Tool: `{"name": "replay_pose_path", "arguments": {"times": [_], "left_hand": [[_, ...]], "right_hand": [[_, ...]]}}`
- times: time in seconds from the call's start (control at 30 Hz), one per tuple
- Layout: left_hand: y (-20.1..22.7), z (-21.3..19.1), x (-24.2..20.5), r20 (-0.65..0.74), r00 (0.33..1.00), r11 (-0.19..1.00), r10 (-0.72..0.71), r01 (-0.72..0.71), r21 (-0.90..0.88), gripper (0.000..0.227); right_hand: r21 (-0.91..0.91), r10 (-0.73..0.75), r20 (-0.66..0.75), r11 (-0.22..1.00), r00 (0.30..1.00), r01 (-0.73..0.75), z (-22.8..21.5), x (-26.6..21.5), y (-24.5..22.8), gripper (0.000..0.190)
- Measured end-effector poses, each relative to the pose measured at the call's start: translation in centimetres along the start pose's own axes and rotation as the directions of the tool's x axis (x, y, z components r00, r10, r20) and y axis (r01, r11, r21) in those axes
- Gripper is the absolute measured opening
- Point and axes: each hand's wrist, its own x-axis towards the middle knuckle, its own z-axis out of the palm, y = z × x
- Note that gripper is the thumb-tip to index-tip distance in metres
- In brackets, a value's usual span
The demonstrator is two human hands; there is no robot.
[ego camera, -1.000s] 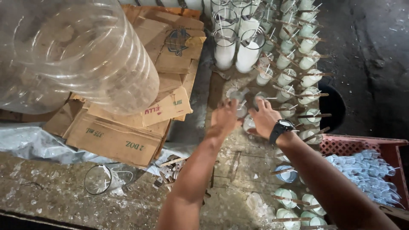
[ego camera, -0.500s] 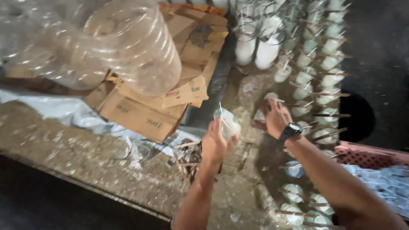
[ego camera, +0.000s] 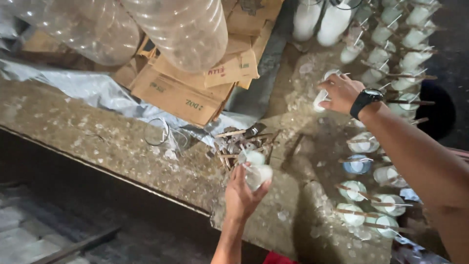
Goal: Removing old wicks from glass jars and preparing them for new candles by placing centering sticks.
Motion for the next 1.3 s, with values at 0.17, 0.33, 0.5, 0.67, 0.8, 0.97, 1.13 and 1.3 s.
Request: {"name": "replay_pose_path", "arguments": {"times": [0.17,0.33,0.5,0.67,0.8,0.97,1.13,1.3], "left_hand": [[-0.8,-1.9,-3.9,0.051,0.997,0.998,-0.065,0.065,-0.013,0.053],[-1.7,-2.4,-5.7,0.032,0.998,0.998,-0.059,0.06,-0.021,0.052],[-2.5,-2.4,-6.8,0.034,0.998,0.998,-0.056,0.057,-0.027,0.054],[-2.0,-2.6,-6.9,0.098,0.985,0.989,-0.139,0.143,-0.037,0.051],[-1.6,-2.1,-6.5,0.14,0.963,0.969,-0.231,0.24,-0.053,0.052],[-1.5,-1.7,-5.4,0.118,0.985,0.989,-0.124,0.133,-0.07,0.051],[-0.8,-2.2,-4.5,0.154,0.968,0.97,-0.198,0.216,-0.11,0.054],[-1.0,-2.5,-4.3,0.16,0.967,0.97,-0.197,0.216,-0.108,0.051]], "right_hand": [[-0.101,0.006,0.17,0.995,0.985,0.011,-4.2,-3.0,-4.3,0.048],[-0.242,0.09,0.22,0.97,0.971,-0.035,-4.9,-4.3,-5.9,0.054],[-0.118,0.144,0.177,0.985,0.974,-0.124,-4.6,-4.6,-6.7,0.055],[-0.063,0.086,0.089,0.995,0.992,-0.08,-2.6,-3.8,-5.4,0.058],[0.034,-0.077,-0.104,0.996,0.992,0.08,1.3,-1.6,-2.0,0.051],[0.189,0.007,-0.062,0.982,0.998,0.005,-0.8,0.4,-1.0,0.044],[0.25,0.031,0.059,0.967,0.998,-0.045,-4.6,0.8,-1.5,0.039],[0.053,0.176,0.194,0.98,0.965,-0.19,-10.0,-1.4,-4.5,0.044]]}}
